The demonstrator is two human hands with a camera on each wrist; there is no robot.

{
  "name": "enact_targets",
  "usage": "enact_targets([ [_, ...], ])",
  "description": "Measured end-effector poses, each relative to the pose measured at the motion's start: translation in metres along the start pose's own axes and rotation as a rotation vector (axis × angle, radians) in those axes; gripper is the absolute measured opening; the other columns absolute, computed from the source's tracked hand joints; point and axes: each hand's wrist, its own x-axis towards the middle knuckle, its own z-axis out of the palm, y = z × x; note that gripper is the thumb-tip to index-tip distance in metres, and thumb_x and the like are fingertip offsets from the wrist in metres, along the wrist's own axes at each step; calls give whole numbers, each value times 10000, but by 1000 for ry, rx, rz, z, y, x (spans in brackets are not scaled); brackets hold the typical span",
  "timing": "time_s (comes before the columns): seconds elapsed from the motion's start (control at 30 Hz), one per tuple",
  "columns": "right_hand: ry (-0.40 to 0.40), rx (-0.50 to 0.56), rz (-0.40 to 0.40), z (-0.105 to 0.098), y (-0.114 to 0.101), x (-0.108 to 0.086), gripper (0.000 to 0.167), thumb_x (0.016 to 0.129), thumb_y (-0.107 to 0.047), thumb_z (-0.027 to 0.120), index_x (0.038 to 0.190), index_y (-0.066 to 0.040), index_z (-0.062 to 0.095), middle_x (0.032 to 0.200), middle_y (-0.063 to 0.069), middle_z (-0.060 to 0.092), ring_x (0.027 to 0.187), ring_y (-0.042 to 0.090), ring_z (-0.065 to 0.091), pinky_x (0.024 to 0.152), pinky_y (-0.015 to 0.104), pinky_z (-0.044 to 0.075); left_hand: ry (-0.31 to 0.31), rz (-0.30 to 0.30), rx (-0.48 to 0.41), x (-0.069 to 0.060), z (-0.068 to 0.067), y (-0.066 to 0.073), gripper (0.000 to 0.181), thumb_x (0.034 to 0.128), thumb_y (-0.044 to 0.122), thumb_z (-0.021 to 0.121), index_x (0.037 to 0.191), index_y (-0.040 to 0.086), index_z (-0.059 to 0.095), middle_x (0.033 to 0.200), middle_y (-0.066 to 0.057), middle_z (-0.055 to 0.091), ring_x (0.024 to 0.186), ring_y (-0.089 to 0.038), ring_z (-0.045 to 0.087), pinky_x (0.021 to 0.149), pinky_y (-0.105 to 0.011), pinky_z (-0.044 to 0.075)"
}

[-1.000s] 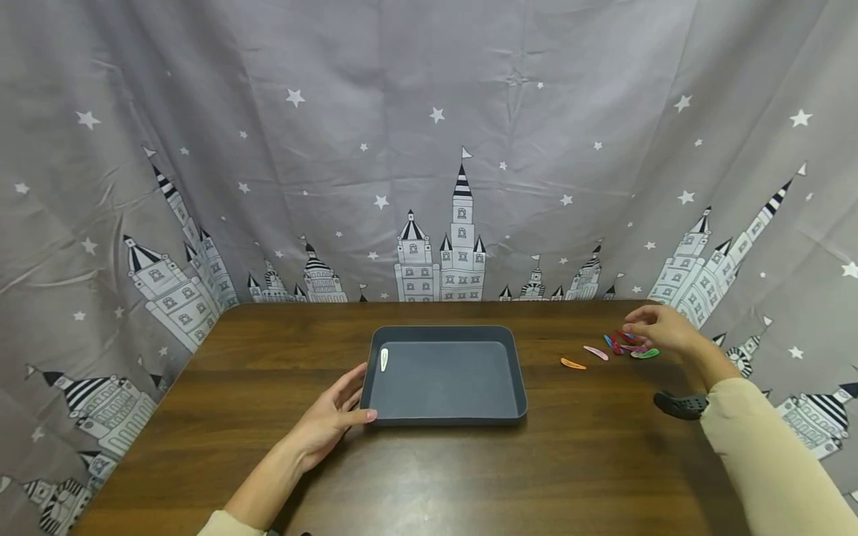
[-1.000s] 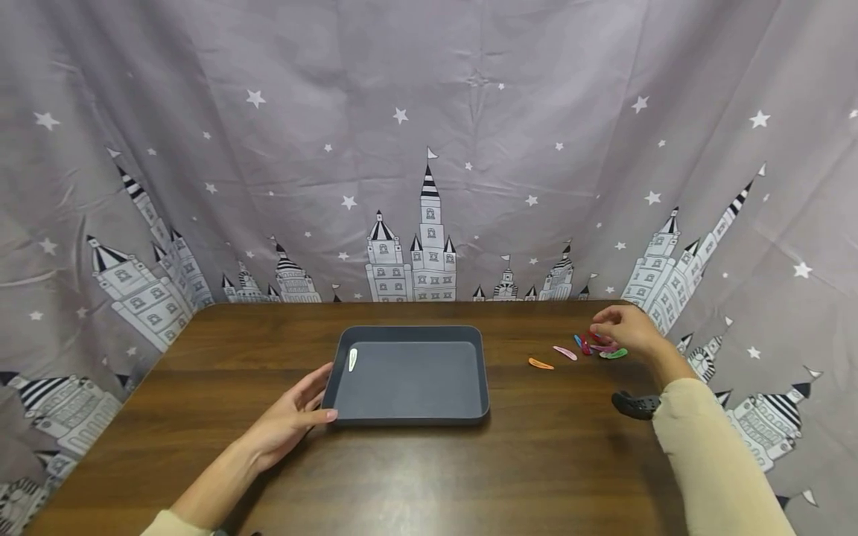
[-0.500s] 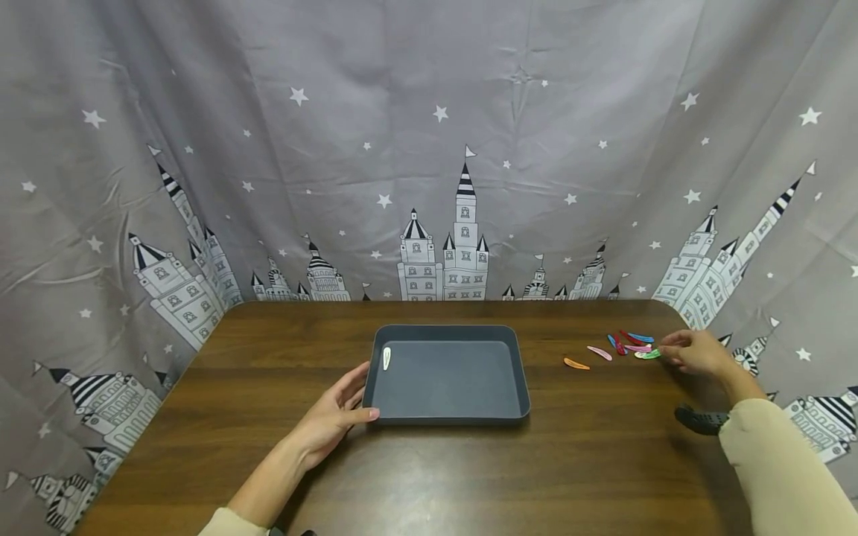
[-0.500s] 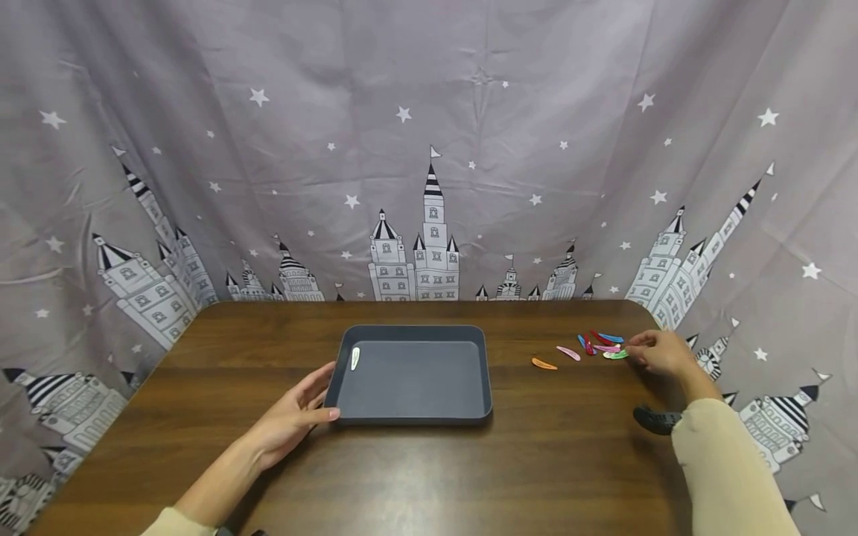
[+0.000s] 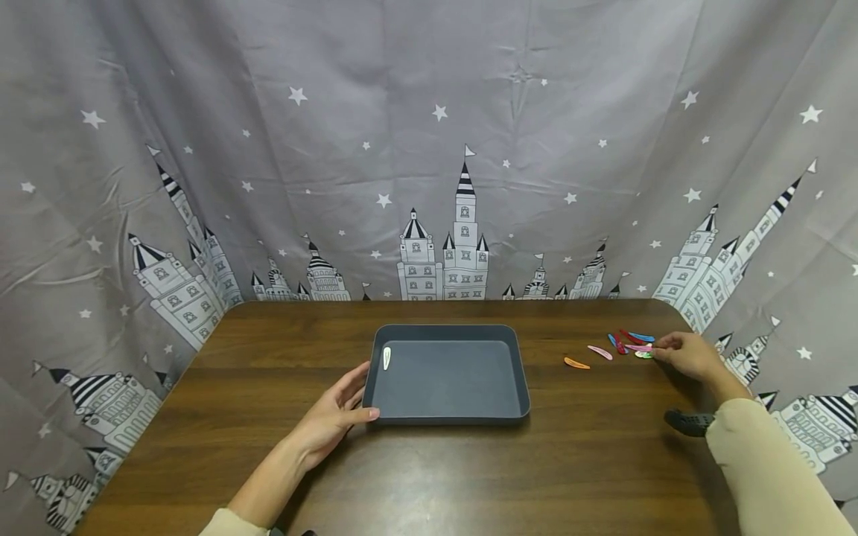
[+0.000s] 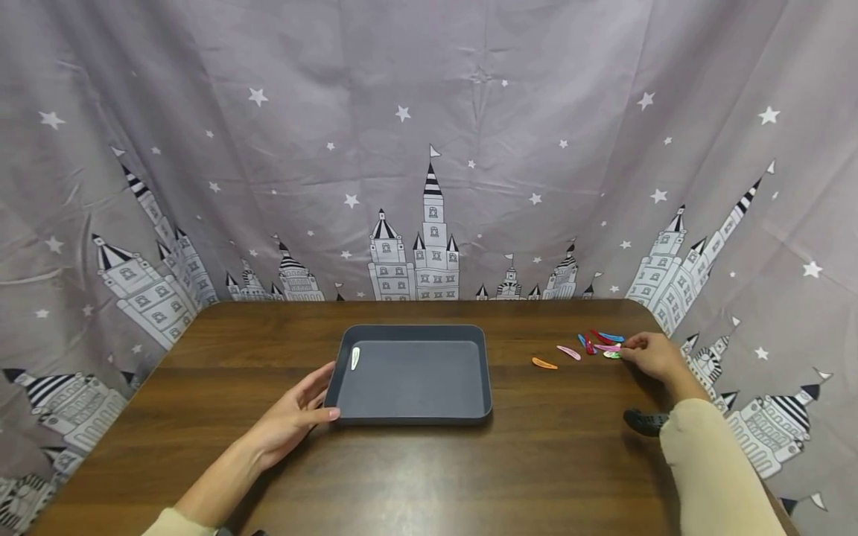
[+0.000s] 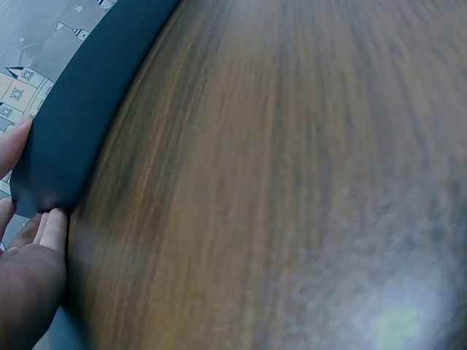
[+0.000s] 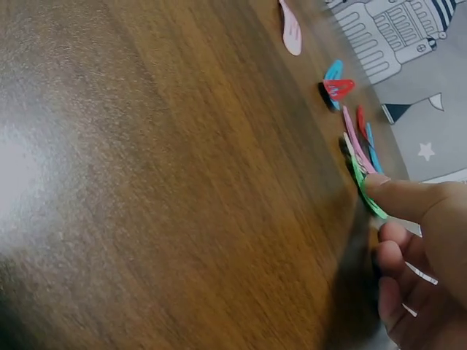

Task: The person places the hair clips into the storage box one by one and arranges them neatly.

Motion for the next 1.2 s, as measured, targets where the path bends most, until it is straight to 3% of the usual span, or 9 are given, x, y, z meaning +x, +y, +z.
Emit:
enact_targets([
  [0.17,21,11,29,2,0,-2,320,941,-210,731,994,97,653,889,176,648,844,349,590,713,430,438,-7,4,3,0,0,0,922,881,-119,712,1637,62,217,1673,-183,225,1514,-368,237,1022,-250,431],
  [0.37,9,27,-5,0,2,-4,260,936,-169,733,930,68,626,829,91,612,777,234,541,685,384,428,-1,0,14,0,-1,-1,917,883,-110,719,1636,72,229,1675,-171,225,1520,-362,226,1038,-259,416],
  [0.77,9,116,-54,-7,3,-6,242,979,-110,681,1042,123,662,887,142,709,727,144,574,618,291,477,-4,7,22,1,-1,0,925,881,-104,730,1634,57,219,1672,-179,226,1517,-362,229,1026,-243,425],
  [0.93,31,142,-77,-8,-8,2,256,994,-120,689,1085,120,690,924,148,713,729,124,589,610,272,500,-14,17,16,-1,-1,3,908,893,-113,707,1635,44,208,1678,-173,212,1526,-363,208,1051,-259,403],
  [1.2,24,249,-62,-9,-44,14,316,1007,-168,690,1153,112,691,978,167,734,806,201,652,663,288,542,-11,12,24,-1,-1,2,902,895,-118,697,1636,48,211,1684,-163,202,1528,-357,205,1065,-269,393],
])
